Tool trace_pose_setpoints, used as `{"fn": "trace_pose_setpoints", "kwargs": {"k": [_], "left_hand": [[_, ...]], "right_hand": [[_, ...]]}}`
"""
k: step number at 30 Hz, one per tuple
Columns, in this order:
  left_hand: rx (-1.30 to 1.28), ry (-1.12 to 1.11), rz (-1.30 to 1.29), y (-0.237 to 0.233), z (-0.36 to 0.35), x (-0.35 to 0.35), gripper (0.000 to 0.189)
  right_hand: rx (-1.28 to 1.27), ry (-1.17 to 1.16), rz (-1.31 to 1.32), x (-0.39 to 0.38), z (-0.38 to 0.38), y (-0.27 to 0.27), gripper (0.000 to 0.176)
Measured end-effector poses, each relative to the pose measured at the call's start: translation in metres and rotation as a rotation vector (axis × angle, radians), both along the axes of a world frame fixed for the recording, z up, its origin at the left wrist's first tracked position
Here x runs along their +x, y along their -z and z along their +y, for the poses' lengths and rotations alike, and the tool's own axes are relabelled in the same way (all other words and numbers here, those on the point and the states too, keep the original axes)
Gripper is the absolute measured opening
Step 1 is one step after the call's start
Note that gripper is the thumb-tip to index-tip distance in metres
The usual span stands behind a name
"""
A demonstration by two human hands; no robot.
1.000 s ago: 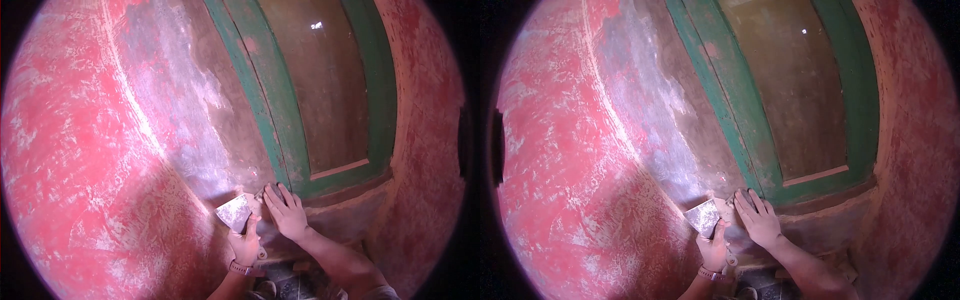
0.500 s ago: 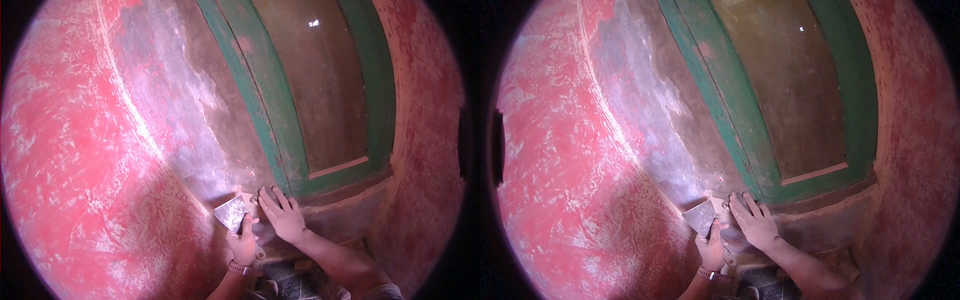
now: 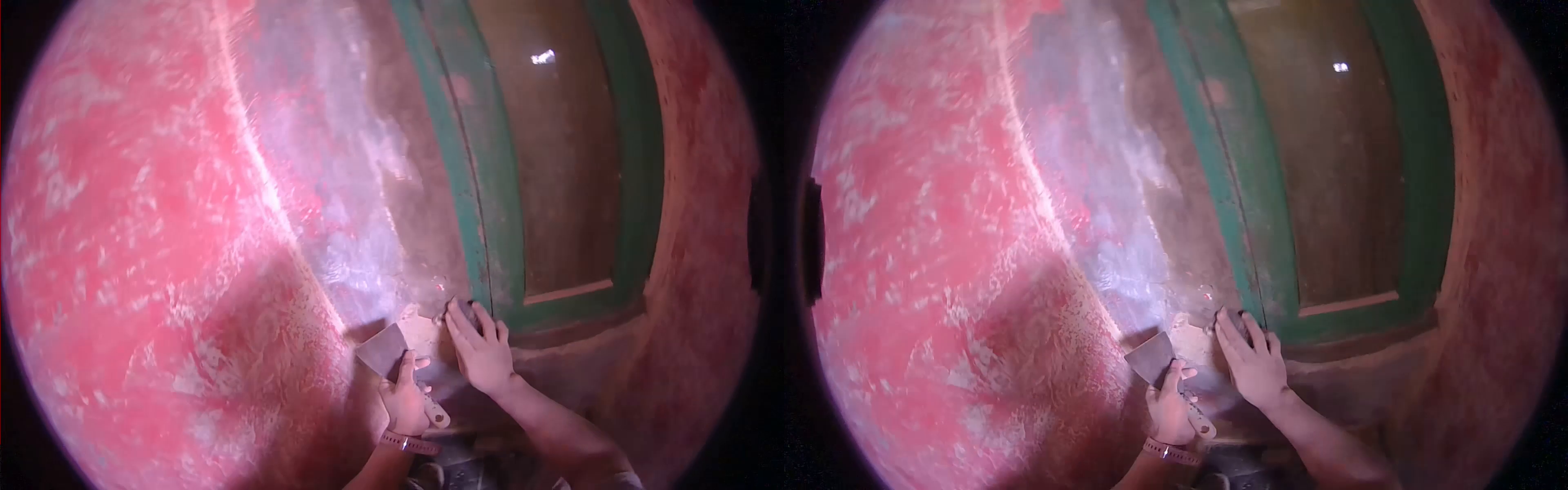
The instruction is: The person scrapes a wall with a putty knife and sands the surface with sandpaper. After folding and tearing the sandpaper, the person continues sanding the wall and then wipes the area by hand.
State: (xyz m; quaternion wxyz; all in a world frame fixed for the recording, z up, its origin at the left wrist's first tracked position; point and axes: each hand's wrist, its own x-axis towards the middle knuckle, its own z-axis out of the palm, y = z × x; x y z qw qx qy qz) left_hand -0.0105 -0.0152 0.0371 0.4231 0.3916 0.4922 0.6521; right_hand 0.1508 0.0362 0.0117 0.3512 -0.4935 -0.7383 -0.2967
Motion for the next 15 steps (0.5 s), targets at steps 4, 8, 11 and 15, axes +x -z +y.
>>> {"fn": "trace_pose_setpoints", "kwargs": {"k": [4,8,11,15], "left_hand": [[0.164,0.041,-0.232,-0.017,0.006,0.008,0.025],[0.148,0.059,-0.315,-0.023,0.023,0.010,0.027],[0.031,-0.053,-0.343,-0.002,0.026,0.019,0.029],[-0.122,-0.092,-0.371,0.012,0.018,0.033,0.033]], "right_hand": [[0.085,-0.037,0.071,-0.004,0.019,-0.036,0.065],[-0.010,0.019,0.050,0.001,0.010,0.002,0.065],[-0.080,0.081,0.071,0.001,0.006,0.014,0.063],[0.012,0.064,0.161,-0.014,0.013,-0.026,0.069]]}}
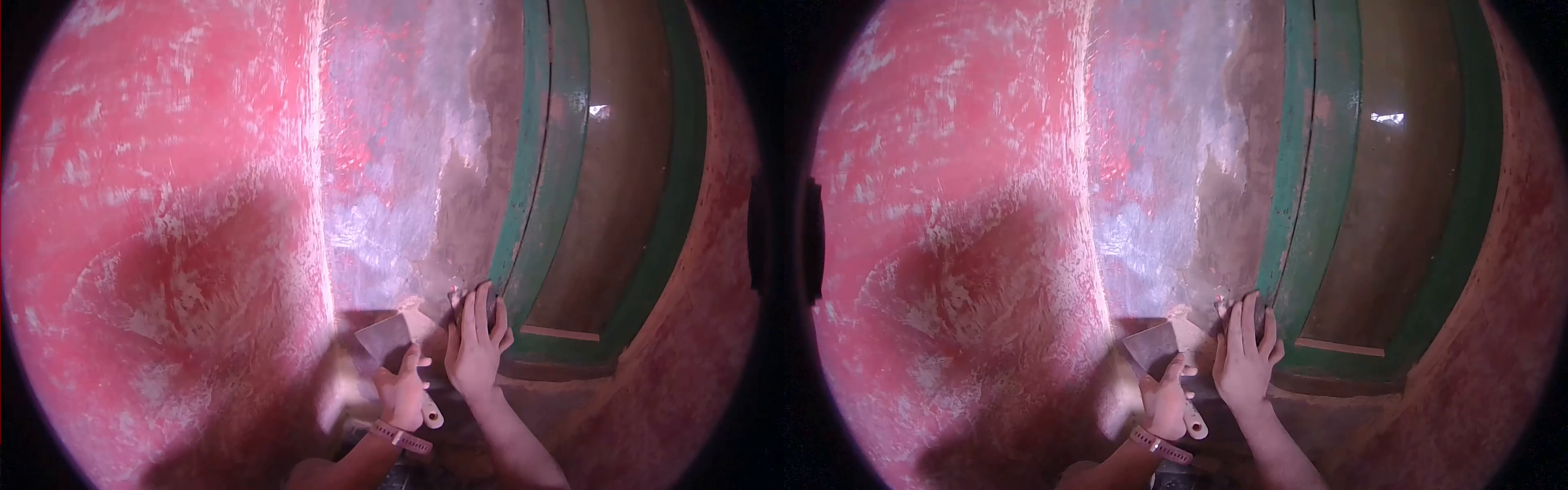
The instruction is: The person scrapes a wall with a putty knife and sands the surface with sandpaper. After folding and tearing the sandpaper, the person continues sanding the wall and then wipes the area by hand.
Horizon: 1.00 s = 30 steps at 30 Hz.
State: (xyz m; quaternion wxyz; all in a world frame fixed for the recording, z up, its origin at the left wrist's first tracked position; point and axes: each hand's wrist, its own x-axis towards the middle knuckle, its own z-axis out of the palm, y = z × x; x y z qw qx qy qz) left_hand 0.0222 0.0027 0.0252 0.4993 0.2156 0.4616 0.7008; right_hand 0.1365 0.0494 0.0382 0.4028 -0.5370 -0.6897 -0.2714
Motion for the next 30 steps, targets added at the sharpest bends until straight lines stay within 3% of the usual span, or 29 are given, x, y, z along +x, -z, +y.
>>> {"fn": "trace_pose_setpoints", "kwargs": {"k": [4,7,10,13,17,21,27,30], "left_hand": [[0.073,0.043,0.021,-0.021,-0.012,0.009,0.034],[0.065,0.055,0.012,-0.005,-0.006,0.005,0.029],[0.091,-0.017,-0.012,-0.003,0.002,0.003,0.026],[0.084,-0.116,-0.058,-0.019,0.000,0.004,0.026],[0.015,-0.022,-0.116,-0.019,-0.002,0.004,0.024],[0.022,-0.038,-0.124,-0.019,-0.001,0.004,0.026],[0.006,-0.016,-0.156,-0.030,-0.003,-0.007,0.031],[0.036,-0.013,-0.175,-0.035,-0.007,-0.010,0.034]], "right_hand": [[-0.036,-0.009,0.025,-0.005,-0.001,0.008,0.072],[-0.131,-0.044,-0.053,0.005,-0.011,0.052,0.071],[-0.165,-0.051,-0.046,0.002,-0.013,0.054,0.069],[-0.026,-0.023,-0.029,-0.008,0.000,0.022,0.065],[0.065,-0.003,-0.008,-0.010,0.011,-0.004,0.065],[-0.066,0.012,-0.121,-0.003,0.001,0.066,0.066],[0.056,0.013,-0.040,-0.012,0.013,-0.002,0.069],[0.084,0.018,-0.036,-0.010,0.013,-0.002,0.067]]}}
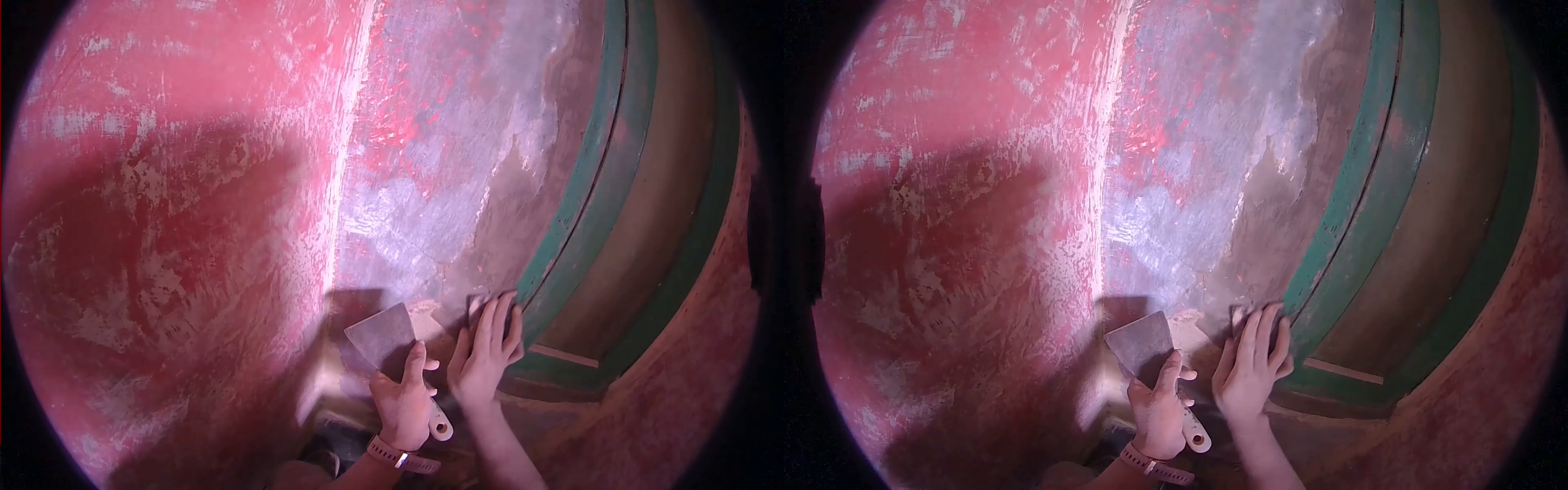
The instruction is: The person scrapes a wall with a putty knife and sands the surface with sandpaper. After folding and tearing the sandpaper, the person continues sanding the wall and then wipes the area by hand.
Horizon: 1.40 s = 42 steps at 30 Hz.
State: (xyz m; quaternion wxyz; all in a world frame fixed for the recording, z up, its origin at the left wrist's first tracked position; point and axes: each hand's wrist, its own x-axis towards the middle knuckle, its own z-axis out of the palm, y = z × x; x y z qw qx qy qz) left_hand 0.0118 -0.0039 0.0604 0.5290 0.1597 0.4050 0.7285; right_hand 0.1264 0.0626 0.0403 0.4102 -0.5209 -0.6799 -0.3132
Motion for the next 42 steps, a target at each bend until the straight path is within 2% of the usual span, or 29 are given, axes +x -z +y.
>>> {"fn": "trace_pose_setpoints", "kwargs": {"k": [2,4,6,8,11,14,17,22,25,29,34,37,39,41,42], "left_hand": [[0.007,-0.008,-0.006,-0.001,0.001,-0.004,0.034],[-0.007,-0.019,-0.004,0.001,0.001,-0.007,0.033],[-0.007,-0.055,-0.018,-0.002,-0.002,-0.009,0.026],[-0.004,-0.061,-0.027,-0.007,-0.003,-0.010,0.027],[-0.006,-0.009,-0.019,-0.008,-0.010,-0.013,0.027],[0.007,0.038,-0.009,-0.002,-0.006,-0.016,0.030],[0.013,0.055,-0.020,0.002,-0.007,-0.019,0.030],[0.012,0.063,-0.069,-0.007,-0.014,-0.019,0.030],[0.009,0.038,-0.055,-0.007,-0.013,-0.018,0.030],[0.000,0.008,-0.084,-0.004,-0.008,-0.020,0.023],[0.035,-0.008,-0.100,-0.007,-0.008,-0.013,0.021],[0.047,-0.046,-0.079,-0.012,-0.010,-0.007,0.023],[0.025,-0.016,-0.064,-0.003,-0.008,-0.008,0.022],[0.001,0.006,-0.049,-0.001,-0.010,-0.009,0.023],[-0.008,0.014,-0.038,-0.003,-0.011,-0.011,0.025]], "right_hand": [[-0.064,-0.004,-0.046,0.006,-0.004,0.059,0.067],[-0.122,-0.005,-0.075,0.002,-0.015,0.068,0.066],[-0.071,0.022,-0.058,-0.003,-0.014,0.046,0.067],[-0.018,0.041,-0.023,-0.011,-0.005,0.012,0.067],[0.019,0.040,-0.029,-0.009,-0.004,-0.005,0.066],[-0.054,0.036,-0.064,0.002,-0.007,0.059,0.068],[-0.079,-0.004,-0.083,0.003,-0.010,0.071,0.070],[0.011,-0.053,-0.026,-0.009,-0.008,-0.018,0.071],[0.005,-0.023,-0.024,-0.008,-0.006,-0.006,0.069],[-0.112,-0.020,-0.119,0.000,-0.015,0.065,0.067],[-0.008,-0.050,-0.050,-0.026,-0.005,0.009,0.072],[-0.049,-0.040,-0.118,-0.016,-0.003,0.026,0.073],[-0.110,0.007,-0.218,0.003,-0.002,0.077,0.070],[-0.137,0.023,-0.265,0.006,-0.003,0.085,0.071],[-0.130,0.015,-0.258,0.001,-0.005,0.072,0.071]]}}
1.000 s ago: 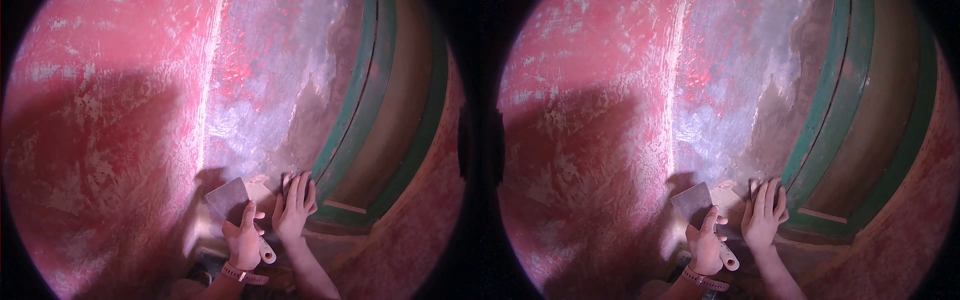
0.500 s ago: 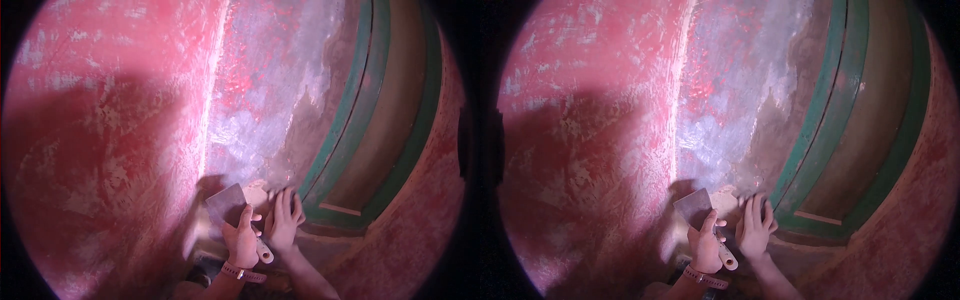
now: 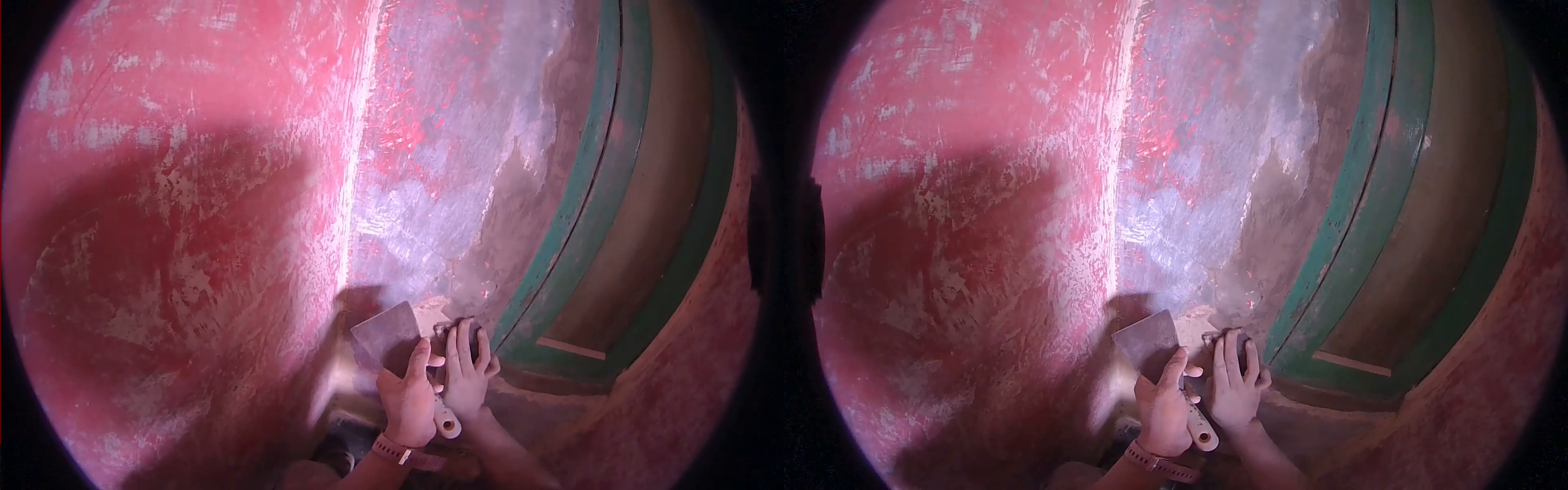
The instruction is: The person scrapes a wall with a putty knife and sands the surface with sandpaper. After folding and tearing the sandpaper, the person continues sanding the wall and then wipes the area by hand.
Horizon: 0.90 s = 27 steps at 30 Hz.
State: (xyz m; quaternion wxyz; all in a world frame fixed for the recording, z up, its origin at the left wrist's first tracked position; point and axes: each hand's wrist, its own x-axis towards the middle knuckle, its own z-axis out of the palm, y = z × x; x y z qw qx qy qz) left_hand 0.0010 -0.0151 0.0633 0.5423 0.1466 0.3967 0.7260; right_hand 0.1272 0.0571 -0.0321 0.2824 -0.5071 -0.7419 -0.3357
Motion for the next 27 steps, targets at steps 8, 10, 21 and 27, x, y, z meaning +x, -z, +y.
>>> {"fn": "trace_pose_setpoints", "kwargs": {"k": [8,10,21,27], "left_hand": [[-0.010,-0.010,0.041,-0.002,-0.001,0.001,0.027],[-0.017,-0.020,0.052,0.002,0.000,0.000,0.026],[0.031,0.008,0.031,0.007,-0.001,-0.004,0.027],[0.008,0.012,0.004,-0.004,-0.004,0.000,0.023]], "right_hand": [[-0.019,-0.017,-0.009,-0.018,0.000,-0.012,0.073],[-0.050,-0.087,0.041,-0.016,-0.006,-0.015,0.073],[-0.053,-0.132,0.268,0.003,-0.007,-0.011,0.086],[-0.007,-0.166,0.360,0.004,-0.003,-0.053,0.085]]}}
